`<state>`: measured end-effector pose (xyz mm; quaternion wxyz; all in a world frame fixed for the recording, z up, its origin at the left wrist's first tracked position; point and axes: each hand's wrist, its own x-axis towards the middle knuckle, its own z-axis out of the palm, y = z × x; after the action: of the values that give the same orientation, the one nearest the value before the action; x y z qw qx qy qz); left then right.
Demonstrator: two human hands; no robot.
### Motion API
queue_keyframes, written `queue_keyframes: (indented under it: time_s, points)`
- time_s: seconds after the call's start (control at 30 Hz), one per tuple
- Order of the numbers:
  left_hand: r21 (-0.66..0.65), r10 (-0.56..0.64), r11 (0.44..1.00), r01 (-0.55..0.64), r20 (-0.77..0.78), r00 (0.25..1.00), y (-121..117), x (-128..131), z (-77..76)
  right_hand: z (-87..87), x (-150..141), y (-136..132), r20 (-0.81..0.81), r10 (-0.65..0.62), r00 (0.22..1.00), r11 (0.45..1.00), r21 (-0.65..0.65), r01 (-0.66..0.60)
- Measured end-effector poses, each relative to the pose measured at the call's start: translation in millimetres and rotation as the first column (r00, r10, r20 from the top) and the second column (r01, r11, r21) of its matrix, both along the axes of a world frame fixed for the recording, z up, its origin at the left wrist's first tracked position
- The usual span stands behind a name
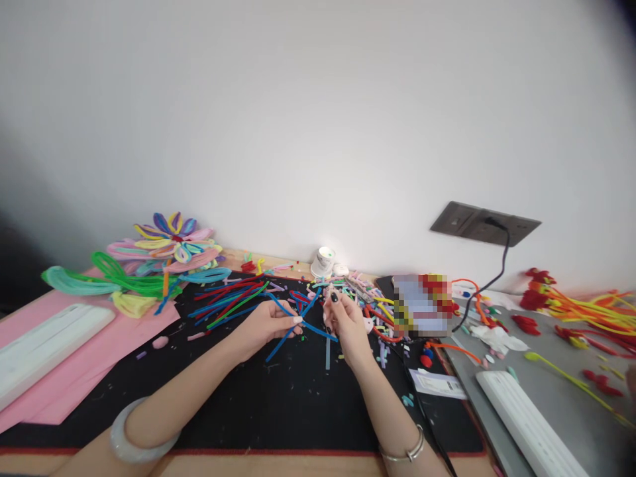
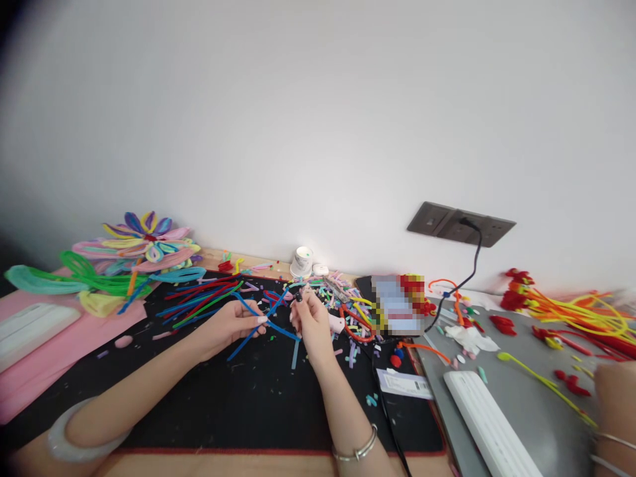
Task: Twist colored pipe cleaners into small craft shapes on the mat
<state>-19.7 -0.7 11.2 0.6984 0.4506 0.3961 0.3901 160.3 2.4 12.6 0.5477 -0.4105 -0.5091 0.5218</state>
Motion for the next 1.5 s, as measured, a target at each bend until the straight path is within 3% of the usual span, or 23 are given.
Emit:
queue_keyframes:
  time_s: [0.33, 0.4, 0.47, 0.57, 0.63, 0.7, 0.8, 0.97, 1.13, 1.27, 1.5]
  points:
    - [0.049, 0.112, 0.992, -0.114, 0.033, 0.993, 1.8, 0.3, -3.2, -0.1, -7.4, -8.3, 0.285, 0.201, 0.937, 0.978, -0.117, -0.175]
    - [0.068, 0.115, 0.991, -0.116, 0.015, 0.993, 2.2, 0.0, -3.3, -1.2, -6.1, -7.3, 0.318, 0.129, 0.939, 0.99, -0.087, -0.107]
    - [0.093, 0.125, 0.988, -0.124, -0.009, 0.992, 3.0, -0.6, -3.7, -0.8, -3.0, -5.5, 0.31, -0.037, 0.95, 0.999, -0.026, 0.048]
    - [0.142, 0.157, 0.979, -0.148, -0.059, 0.986, 5.6, -2.3, -6.6, 3.7, 3.2, -3.3, 0.205, -0.313, 0.927, 0.95, 0.075, 0.304]
    - [0.201, 0.184, 0.967, -0.157, -0.126, 0.975, 7.7, -3.5, -9.1, 7.2, 5.8, -2.9, 0.125, -0.372, 0.92, 0.927, 0.102, 0.361]
    - [0.294, 0.229, 0.941, -0.167, -0.19, 0.955, 8.8, -4.4, -9.7, 8.8, 5.4, -3.3, 0.066, -0.304, 0.95, 0.95, 0.091, 0.298]
    - [0.402, 0.273, 0.899, -0.175, -0.201, 0.941, 7.2, -4.7, -5.1, 6.0, 0.2, -4.8, 0.04, -0.1, 0.994, 0.994, 0.039, 0.098]
    - [0.305, 0.225, 0.933, -0.191, -0.082, 0.971, 2.2, -3.1, 0.6, -0.3, -8.5, -7.7, 0.103, 0.152, 0.983, 0.986, -0.08, -0.144]
    - [0.205, 0.287, 0.933, -0.296, 0.076, 0.955, 2.3, -1.9, -3.1, 3.9, -8.8, -10.2, -0.048, 0.128, 0.991, 0.99, -0.046, -0.13]
    - [0.171, 0.264, 0.946, -0.276, 0.094, 0.96, 0.5, -0.7, -2.3, 4.6, -8.0, -10.9, -0.187, 0.149, 0.971, 0.987, -0.037, -0.158]
    - [0.278, 0.247, 0.94, -0.2, -0.147, 0.958, -0.4, 0.6, -0.3, -2.6, -7.8, -6.9, -0.02, 0.107, 0.994, 0.994, -0.023, -0.108]
